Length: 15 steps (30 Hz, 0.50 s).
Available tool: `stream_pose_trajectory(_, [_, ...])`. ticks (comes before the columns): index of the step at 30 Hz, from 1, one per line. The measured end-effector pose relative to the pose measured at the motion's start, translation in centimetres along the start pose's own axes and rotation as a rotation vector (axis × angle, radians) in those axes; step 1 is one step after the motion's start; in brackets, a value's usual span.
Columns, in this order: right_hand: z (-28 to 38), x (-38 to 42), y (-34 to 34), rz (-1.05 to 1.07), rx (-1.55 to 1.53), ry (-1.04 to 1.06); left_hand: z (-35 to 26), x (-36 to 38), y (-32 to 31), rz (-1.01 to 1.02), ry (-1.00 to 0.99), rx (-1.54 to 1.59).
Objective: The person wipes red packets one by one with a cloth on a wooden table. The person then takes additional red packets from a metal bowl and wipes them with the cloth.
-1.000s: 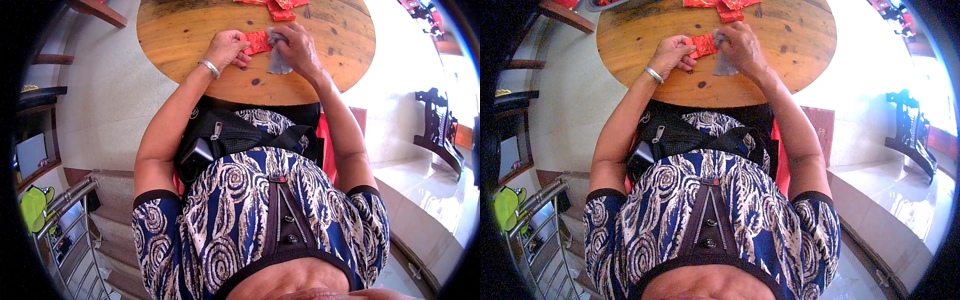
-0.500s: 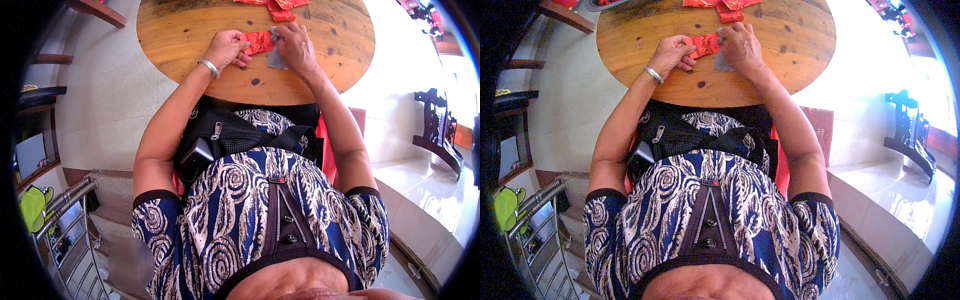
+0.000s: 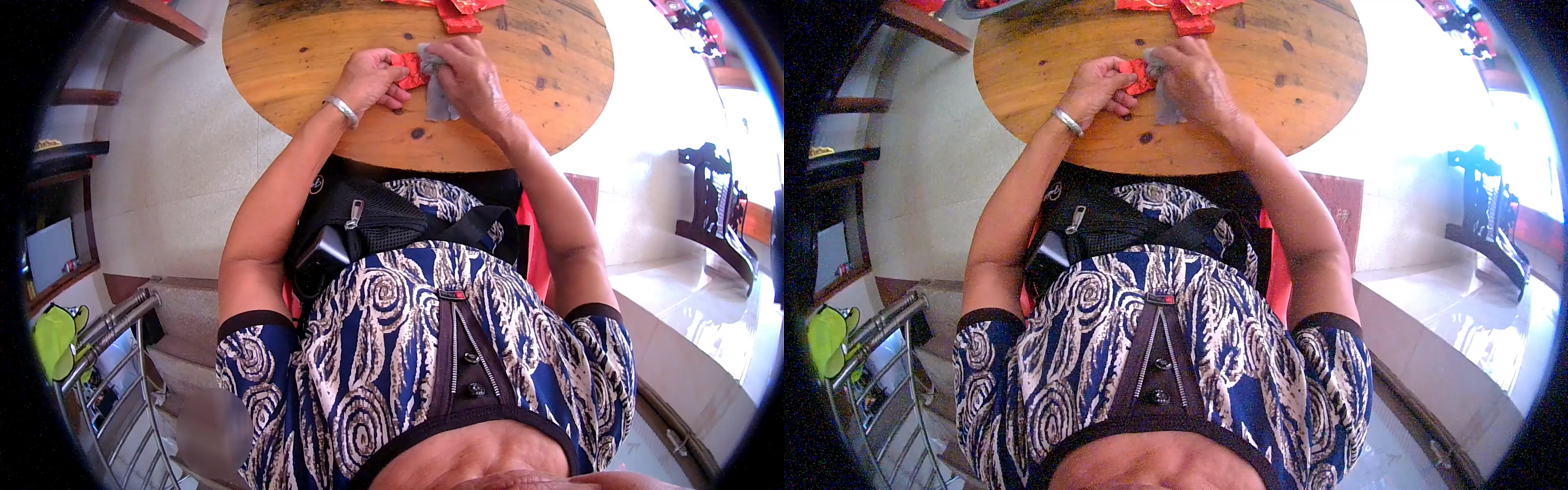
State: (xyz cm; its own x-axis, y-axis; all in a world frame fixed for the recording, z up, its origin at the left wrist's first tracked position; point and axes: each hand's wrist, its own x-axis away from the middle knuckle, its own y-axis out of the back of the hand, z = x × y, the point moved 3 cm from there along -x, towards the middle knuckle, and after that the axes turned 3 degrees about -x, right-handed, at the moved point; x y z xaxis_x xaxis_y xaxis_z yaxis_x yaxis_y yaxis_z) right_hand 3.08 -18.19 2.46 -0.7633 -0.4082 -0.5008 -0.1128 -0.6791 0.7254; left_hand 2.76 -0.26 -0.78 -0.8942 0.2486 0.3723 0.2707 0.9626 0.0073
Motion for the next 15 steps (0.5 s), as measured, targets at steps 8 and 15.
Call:
stream_pose_trajectory(8, [0.6,0.2,-1.1,0.013,0.167,0.04,-0.2,0.1,0.0,-0.021,-0.017,-0.004])
stream_pose_trajectory(15, [-0.5,0.1,-0.5,0.001,0.243,0.004,-0.1,0.1,0.0,-0.016,-0.008,0.005])
